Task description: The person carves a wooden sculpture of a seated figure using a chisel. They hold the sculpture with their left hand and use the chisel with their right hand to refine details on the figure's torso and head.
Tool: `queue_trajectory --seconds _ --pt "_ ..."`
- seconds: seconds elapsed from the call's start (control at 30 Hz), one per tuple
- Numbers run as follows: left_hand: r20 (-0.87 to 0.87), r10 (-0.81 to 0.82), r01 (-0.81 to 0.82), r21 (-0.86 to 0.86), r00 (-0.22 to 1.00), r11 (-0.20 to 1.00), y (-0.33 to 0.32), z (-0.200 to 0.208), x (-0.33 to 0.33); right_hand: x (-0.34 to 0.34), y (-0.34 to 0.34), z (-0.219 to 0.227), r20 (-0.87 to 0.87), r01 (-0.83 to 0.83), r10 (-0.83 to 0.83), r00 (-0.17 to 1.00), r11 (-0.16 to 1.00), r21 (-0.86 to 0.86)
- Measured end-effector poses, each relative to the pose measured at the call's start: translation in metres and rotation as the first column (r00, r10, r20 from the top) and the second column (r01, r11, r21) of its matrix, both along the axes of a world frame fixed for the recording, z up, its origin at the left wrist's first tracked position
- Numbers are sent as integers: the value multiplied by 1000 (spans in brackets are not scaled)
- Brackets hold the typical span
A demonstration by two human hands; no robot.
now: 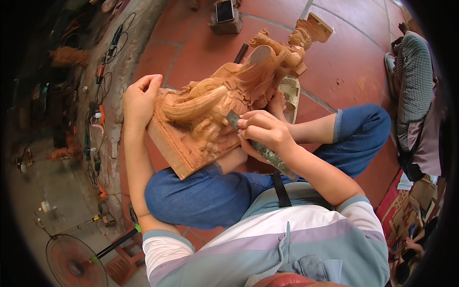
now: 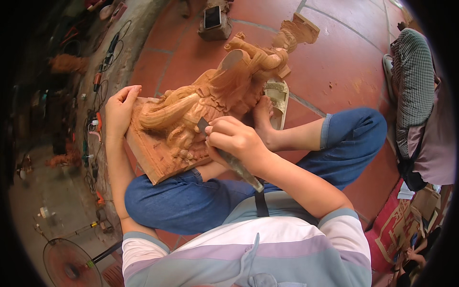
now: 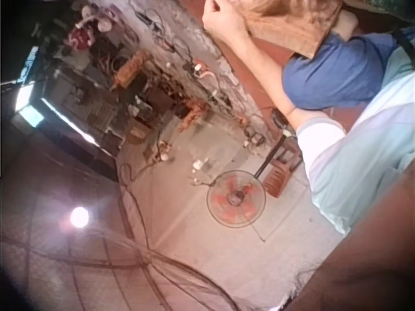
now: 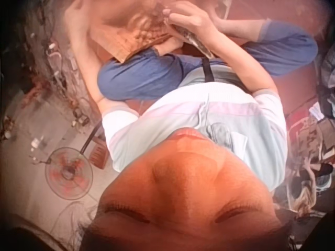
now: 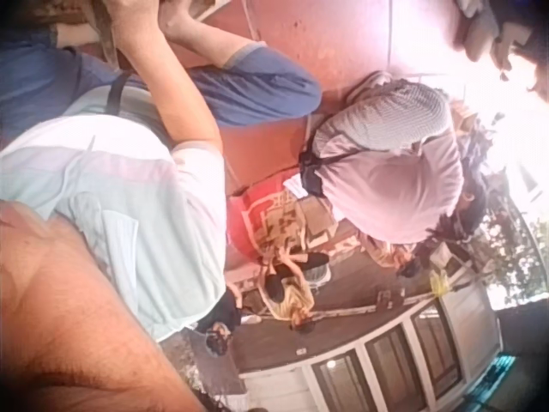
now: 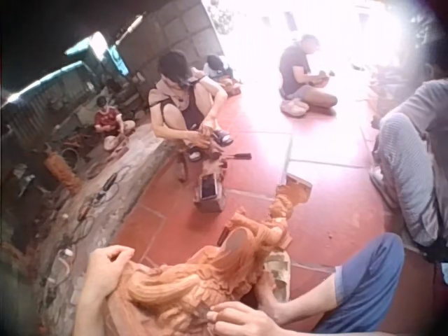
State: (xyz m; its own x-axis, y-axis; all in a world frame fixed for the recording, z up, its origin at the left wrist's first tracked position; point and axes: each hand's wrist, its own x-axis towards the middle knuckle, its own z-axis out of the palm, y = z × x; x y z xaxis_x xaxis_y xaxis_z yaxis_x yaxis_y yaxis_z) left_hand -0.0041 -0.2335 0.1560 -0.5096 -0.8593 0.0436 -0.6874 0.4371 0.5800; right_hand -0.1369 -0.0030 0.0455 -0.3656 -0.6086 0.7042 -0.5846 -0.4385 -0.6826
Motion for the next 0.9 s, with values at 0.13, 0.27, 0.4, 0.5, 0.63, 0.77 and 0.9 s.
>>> queue_trajectory --seconds 0.13,0.27,0.4,0.5,0.63,0.77,0.9 --pt "13 -10 10 -30 1000 999 -5 -2 10 -8 -5 29 171 -161 136 976 977 141" --pt "9 -9 10 -33 1000 999 -3 -1 5 -15 1 6 123 -118 107 987 990 79" --pt "21 -12 12 -41 1000 999 -2 2 7 -19 -1 28 152 -164 136 979 968 188" --pt "31 -16 17 -27 999 1000 1 -1 2 -15 -9 8 125 -148 140 982 988 54" --pt "53 -21 24 -55 998 998 -5 0 3 -18 5 10 227 -164 114 967 963 215" --pt "27 -21 22 -40 999 999 -4 -1 6 -12 -6 13 189 -168 149 971 982 87" --pt "42 -24 27 -60 999 998 -3 1 7 -14 1 13 189 -158 139 972 984 86"
